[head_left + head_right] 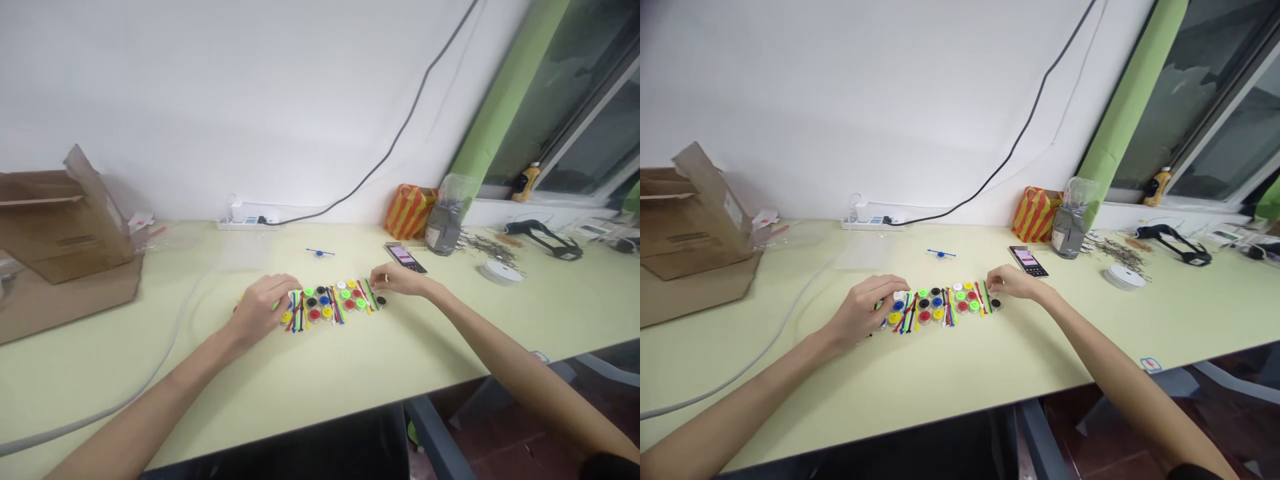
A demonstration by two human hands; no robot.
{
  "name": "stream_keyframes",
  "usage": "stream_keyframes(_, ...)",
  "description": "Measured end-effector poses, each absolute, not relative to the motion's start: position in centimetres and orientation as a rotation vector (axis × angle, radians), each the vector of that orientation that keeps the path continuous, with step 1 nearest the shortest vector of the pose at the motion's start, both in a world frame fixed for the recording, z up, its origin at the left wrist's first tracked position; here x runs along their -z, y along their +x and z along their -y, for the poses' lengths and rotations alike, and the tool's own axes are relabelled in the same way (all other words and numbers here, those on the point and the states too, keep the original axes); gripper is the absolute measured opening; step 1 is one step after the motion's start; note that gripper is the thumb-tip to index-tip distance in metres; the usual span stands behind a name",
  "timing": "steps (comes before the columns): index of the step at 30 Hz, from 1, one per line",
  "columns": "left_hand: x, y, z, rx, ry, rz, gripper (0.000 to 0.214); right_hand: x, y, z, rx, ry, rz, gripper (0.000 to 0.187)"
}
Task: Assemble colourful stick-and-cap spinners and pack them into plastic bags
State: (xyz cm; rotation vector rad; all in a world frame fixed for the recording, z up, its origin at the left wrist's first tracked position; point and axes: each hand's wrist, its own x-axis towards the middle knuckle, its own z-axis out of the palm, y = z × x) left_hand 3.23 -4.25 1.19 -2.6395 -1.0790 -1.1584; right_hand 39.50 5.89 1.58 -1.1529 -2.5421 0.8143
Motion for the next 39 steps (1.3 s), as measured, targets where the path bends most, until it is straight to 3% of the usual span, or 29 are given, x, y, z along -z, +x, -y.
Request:
stream_keyframes(9, -1.2, 3.2, 4.2, 1.118, -2.661, 0.987, 0.031, -4.0, 39.4, -7.1, -0.695, -1.351, 2.48, 0.011)
stream_keyframes(16, -1.5, 3.8, 4.8, 1.221, -2.587, 1.017, 0.028, -7.7, 27.2, 0.2, -0.606, -0.548, 2.439, 0.009)
stream_keyframes(21, -1.2, 3.1, 4.1, 1.304, -2.458, 1.103, 0.011, -6.2, 22.7, 1.1, -0.609, -0.419, 2.282, 0.008)
stream_keyframes(30, -1.2, 3.5, 4.3, 1.21, -2.553, 1.055, 0.016, -2.4, 33.2, -4.4, -0.525, -0.918, 2.123, 0.019)
stream_keyframes(39, -0.7, 2.9, 3.8, 1.194, -2.545, 1.143, 0.03, -1.8, 38.1, -5.5, -0.873, -1.047, 2.442, 0.016)
